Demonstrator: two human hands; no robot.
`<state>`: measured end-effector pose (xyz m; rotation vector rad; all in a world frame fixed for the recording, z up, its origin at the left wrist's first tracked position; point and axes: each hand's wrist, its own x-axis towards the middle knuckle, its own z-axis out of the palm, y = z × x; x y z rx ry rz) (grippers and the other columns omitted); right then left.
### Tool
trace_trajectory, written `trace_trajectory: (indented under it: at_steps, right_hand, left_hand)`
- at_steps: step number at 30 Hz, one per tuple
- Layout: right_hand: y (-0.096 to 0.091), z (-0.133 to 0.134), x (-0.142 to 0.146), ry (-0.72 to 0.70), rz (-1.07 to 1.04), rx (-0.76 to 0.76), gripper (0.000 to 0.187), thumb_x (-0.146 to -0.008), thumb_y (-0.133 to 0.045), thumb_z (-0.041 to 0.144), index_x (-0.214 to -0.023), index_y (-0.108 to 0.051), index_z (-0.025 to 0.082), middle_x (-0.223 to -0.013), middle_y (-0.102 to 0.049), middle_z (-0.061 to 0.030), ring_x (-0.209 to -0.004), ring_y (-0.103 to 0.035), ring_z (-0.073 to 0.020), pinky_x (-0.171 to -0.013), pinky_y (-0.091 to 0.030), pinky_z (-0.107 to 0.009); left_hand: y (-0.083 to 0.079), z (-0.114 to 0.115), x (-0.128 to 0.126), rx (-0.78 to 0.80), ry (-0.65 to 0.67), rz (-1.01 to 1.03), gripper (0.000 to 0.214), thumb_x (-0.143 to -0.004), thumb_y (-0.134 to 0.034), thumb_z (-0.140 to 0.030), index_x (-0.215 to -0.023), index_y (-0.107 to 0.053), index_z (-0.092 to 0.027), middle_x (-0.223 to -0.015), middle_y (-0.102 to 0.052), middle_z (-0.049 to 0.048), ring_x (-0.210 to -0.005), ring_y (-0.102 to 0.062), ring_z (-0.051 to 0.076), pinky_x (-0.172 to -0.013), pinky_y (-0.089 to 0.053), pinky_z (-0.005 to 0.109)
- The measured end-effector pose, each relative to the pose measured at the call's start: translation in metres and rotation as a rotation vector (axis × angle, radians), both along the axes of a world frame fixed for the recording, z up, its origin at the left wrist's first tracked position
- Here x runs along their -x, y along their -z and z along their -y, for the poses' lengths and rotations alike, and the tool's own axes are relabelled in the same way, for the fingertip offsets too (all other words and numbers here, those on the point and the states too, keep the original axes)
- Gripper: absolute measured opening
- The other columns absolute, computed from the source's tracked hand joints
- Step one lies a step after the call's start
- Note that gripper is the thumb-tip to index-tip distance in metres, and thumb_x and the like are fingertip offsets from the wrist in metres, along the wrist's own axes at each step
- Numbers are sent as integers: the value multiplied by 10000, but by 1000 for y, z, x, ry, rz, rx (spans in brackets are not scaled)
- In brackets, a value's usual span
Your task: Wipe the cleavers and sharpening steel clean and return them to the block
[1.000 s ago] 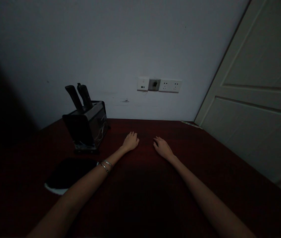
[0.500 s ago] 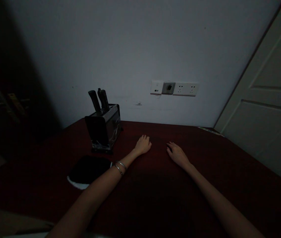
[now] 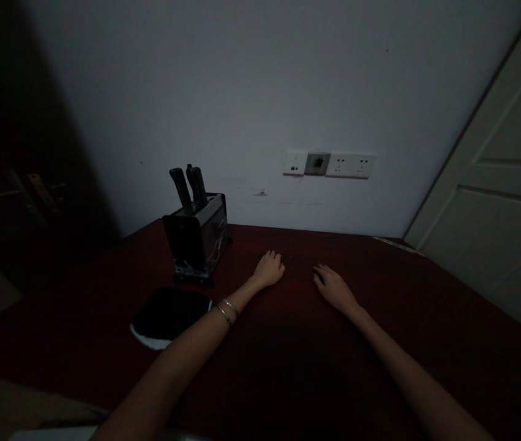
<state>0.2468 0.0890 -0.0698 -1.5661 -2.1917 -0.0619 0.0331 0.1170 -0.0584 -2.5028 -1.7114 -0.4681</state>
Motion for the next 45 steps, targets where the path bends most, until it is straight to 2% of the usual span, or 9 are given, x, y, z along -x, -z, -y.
trace_trajectory:
  at_steps: [13,18,22,27,32,35,38,41,45]
  right_hand:
    - [-3,4,3,7,-11,-22,401,-846,-378,226,-1151,-571,50,-1245,-533,-181,-1194,-458,-262,-1009,-343,-403]
    - [0,2,2,1,-1,-34,412,-848,-365,231,-1146,-574,37,-1245,-529,-191,-1183,-470,-266,-1006,-350,-403]
    - [7,-3,0,-15,31,-55,435,-846,-350,241,-1149,-569,17,-1238,-529,-209,-1171,-481,-277,-998,-362,-401]
    - [15,-9,-3,-12,27,-81,433,-834,-361,260,-1139,-583,47,-1226,-549,-181,-1158,-496,-276,-989,-377,-410]
    - [19,-11,-3,-2,54,-97,457,-830,-340,283,-1123,-593,40,-1212,-559,-186,-1150,-502,-285,-986,-385,-414]
    - [24,-15,-5,-30,52,-125,476,-832,-320,298,-1110,-598,28,-1196,-566,-201,-1140,-510,-290,-978,-394,-422]
    - [29,-20,-8,-40,25,-144,465,-824,-332,309,-1091,-608,47,-1188,-574,-194,-1128,-521,-294,-966,-404,-437]
    - [34,-23,-10,-37,12,-144,472,-816,-342,323,-1090,-608,45,-1192,-569,-200,-1129,-517,-305,-963,-404,-448]
    - [34,-25,-11,-33,43,-130,503,-818,-328,331,-1116,-594,25,-1204,-557,-207,-1136,-509,-312,-978,-390,-448]
  left_hand:
    - [-2,2,1,11,-8,16,383,-865,-343,-287,-1138,-495,-66,-1286,-462,190,-1248,-371,271,-1023,-304,393]
    - [-25,10,-2,12,24,11,336,-812,-425,-251,-1069,-548,-73,-1163,-551,176,-1168,-448,286,-1006,-317,431]
    - [-77,33,-1,-59,144,29,286,-809,-414,-205,-1054,-556,-166,-1126,-573,65,-1051,-520,180,-944,-394,308]
    - [-174,87,36,-457,373,164,229,-797,-391,-132,-957,-554,-153,-980,-557,76,-879,-544,152,-781,-459,278]
    - [-264,113,124,-999,227,300,208,-716,-432,-31,-857,-517,-158,-845,-504,46,-778,-502,130,-730,-440,278]
    - [-294,101,184,-1067,24,381,276,-664,-453,-4,-879,-515,-165,-882,-510,46,-764,-493,121,-673,-435,259]
    - [-300,79,236,-883,-127,494,303,-633,-485,-28,-908,-524,-148,-935,-538,64,-762,-509,124,-616,-434,245]
    - [-287,60,271,-374,-265,644,316,-626,-525,-69,-939,-543,-106,-841,-575,78,-694,-532,138,-589,-448,273]
    - [-261,50,288,124,-175,820,429,-630,-612,-143,-1049,-540,-83,-894,-613,113,-770,-576,173,-666,-468,320]
